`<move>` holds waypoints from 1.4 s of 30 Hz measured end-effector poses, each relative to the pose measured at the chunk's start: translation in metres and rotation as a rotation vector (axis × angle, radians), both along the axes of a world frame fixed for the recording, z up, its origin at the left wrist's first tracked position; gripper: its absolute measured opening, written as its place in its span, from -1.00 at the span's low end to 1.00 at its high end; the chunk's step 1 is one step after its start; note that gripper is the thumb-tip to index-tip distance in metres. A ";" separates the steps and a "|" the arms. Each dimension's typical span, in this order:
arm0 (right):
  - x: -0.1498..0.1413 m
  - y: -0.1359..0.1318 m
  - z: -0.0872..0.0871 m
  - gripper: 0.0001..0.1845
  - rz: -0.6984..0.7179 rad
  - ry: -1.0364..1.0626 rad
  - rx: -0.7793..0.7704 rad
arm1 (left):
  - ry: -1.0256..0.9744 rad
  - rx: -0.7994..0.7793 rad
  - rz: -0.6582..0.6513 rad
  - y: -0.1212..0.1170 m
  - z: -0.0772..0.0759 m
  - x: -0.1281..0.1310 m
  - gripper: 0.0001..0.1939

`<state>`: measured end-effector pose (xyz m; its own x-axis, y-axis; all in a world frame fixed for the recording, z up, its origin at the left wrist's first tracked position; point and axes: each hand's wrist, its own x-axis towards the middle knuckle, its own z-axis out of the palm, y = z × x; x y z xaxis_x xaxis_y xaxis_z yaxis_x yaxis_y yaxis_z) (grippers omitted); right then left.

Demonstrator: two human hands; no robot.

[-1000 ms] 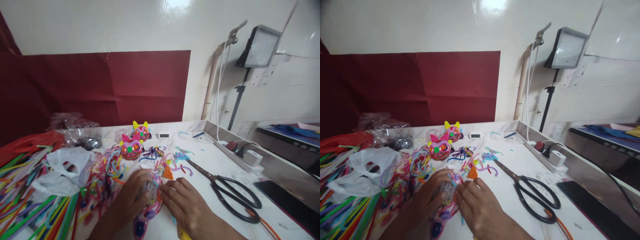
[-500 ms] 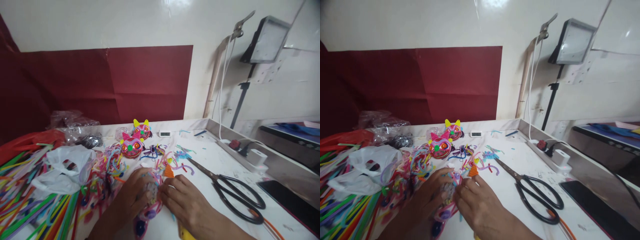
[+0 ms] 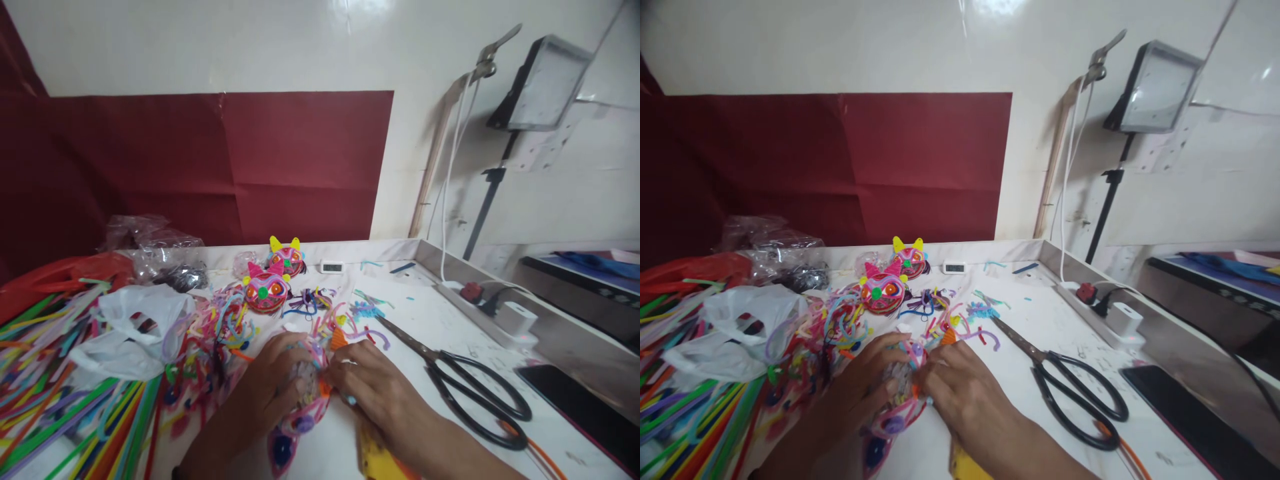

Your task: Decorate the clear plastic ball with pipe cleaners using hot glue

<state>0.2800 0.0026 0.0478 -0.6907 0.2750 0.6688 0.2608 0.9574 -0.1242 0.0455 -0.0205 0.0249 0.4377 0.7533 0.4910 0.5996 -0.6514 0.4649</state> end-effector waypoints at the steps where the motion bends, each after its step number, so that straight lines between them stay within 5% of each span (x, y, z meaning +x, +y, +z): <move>1: 0.000 0.001 0.000 -0.62 0.004 0.003 -0.008 | 0.002 0.004 0.001 0.000 0.000 0.000 -0.71; 13: 0.004 0.007 0.001 -0.78 0.031 0.087 -0.300 | 0.014 0.047 -0.001 0.002 0.000 0.001 -0.73; 21: 0.003 0.008 0.005 -0.69 0.028 0.040 -0.253 | -0.010 0.078 -0.021 0.004 -0.001 0.002 -0.73; 33: 0.005 0.001 -0.002 -0.84 0.035 0.027 -0.240 | 0.050 0.084 -0.017 0.002 0.005 0.003 -0.72; 42: 0.034 -0.020 0.005 -0.78 -0.205 -0.089 -0.132 | 0.071 0.061 -0.003 0.002 0.000 0.001 -0.68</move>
